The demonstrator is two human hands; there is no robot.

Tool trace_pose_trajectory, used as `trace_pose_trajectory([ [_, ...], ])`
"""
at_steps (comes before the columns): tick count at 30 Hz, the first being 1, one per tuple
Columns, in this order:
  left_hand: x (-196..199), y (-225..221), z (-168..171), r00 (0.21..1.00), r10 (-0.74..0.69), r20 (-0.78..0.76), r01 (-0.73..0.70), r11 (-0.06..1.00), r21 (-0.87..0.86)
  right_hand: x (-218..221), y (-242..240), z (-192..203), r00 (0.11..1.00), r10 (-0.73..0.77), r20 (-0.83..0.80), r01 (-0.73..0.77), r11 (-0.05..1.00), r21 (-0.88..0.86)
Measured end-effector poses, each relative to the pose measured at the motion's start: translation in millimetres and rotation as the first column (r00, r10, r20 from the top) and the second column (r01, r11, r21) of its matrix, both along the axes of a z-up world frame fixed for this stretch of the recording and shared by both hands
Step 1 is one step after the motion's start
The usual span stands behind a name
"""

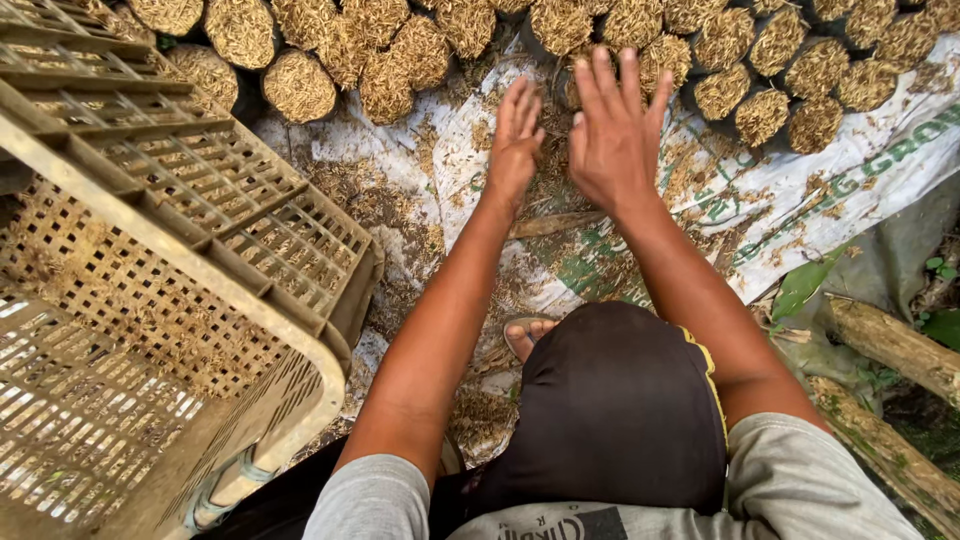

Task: The person sits on the ground and repeatedly picks up small, round, straw-like pellets from a large pile on a tarp, placing them into a plastic basket. The person handles the pellets by hand, one or two at a time, and continues filling the basket throughout the clip.

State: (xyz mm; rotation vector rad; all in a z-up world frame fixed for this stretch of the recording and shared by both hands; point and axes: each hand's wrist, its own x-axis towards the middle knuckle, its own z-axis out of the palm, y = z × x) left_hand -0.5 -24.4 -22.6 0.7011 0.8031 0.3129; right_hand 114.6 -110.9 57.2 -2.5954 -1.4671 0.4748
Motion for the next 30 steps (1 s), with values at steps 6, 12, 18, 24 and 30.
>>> trace_pose_trajectory([
  [6,-66,-9,76,0.799,-0.095,-0.594,0.302,0.917,0.26,-30,-11,47,0.986,0.081,-0.146,-0.062,0.99,0.128],
  [12,-90,13,241,0.929,-0.12,-0.35,0.359,0.524,0.772,-44,60,120,0.747,0.526,-0.406,-0.409,0.846,0.342],
  [18,-177,150,316,0.999,0.01,-0.042,0.035,0.375,0.926,-99,166,243,0.71,0.668,-0.224,-0.421,0.657,0.626],
  [24,-386,260,272,0.898,0.354,-0.26,0.028,0.545,0.838,-268,276,232,0.656,0.647,-0.389,-0.444,0.747,0.495],
  [30,-452,239,159,0.752,0.253,-0.609,0.316,0.673,0.669,-353,342,161,0.758,0.622,-0.195,-0.652,0.717,-0.249],
])
